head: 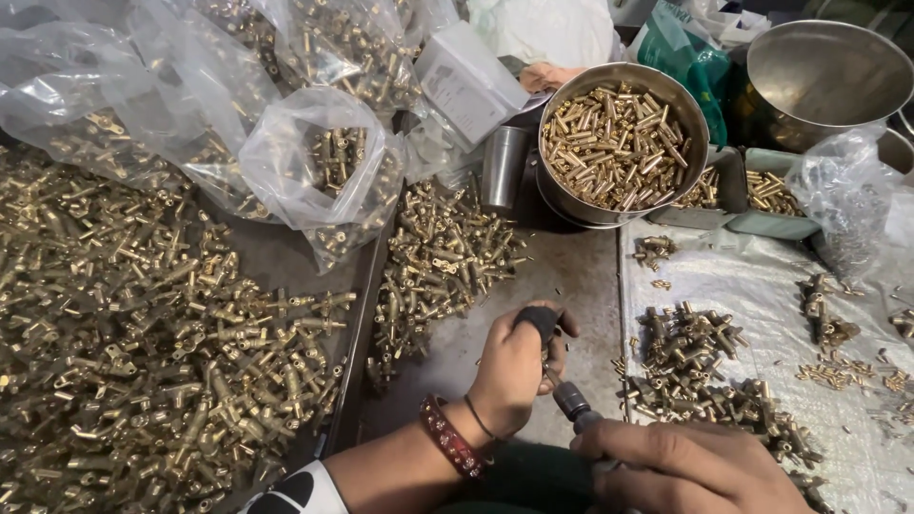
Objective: Finishing and polishing small brass valves using a handheld rotary tool.
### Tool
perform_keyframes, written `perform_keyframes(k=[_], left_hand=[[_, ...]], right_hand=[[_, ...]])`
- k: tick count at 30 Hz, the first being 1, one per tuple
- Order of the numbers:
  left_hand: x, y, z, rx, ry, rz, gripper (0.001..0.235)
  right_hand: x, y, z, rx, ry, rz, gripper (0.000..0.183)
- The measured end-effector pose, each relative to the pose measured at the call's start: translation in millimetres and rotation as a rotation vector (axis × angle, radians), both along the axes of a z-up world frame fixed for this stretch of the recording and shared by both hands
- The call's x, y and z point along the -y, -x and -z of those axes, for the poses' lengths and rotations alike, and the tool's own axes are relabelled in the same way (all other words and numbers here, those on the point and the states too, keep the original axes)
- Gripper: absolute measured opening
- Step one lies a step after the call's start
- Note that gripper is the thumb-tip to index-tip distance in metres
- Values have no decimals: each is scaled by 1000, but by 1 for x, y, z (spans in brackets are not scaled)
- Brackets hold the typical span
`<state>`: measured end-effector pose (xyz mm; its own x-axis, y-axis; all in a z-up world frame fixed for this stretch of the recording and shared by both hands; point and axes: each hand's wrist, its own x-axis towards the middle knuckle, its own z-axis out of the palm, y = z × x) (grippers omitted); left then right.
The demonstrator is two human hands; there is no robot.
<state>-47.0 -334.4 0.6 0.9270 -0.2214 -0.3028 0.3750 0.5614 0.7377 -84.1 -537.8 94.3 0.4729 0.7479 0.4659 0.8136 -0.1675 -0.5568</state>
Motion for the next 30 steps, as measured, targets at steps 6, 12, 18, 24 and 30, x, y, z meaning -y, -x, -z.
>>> perform_keyframes(k=[6, 12, 18, 24, 30], left_hand=[[-1, 3, 3, 48, 5, 62, 34], [0, 6, 2, 22, -19, 78, 36], [-1, 8, -7, 40, -42, 93, 37], [-2, 8, 2, 42, -40, 104, 38], [-3, 9, -1, 38, -36, 96, 38]], right_hand=[[5, 0, -4, 78, 133, -99, 25], [12, 4, 1, 129, 208, -100, 27], [8, 5, -6, 128, 210, -98, 28], [11, 4, 2, 128, 196, -81, 27], [10, 6, 3, 31, 164, -84, 24]])
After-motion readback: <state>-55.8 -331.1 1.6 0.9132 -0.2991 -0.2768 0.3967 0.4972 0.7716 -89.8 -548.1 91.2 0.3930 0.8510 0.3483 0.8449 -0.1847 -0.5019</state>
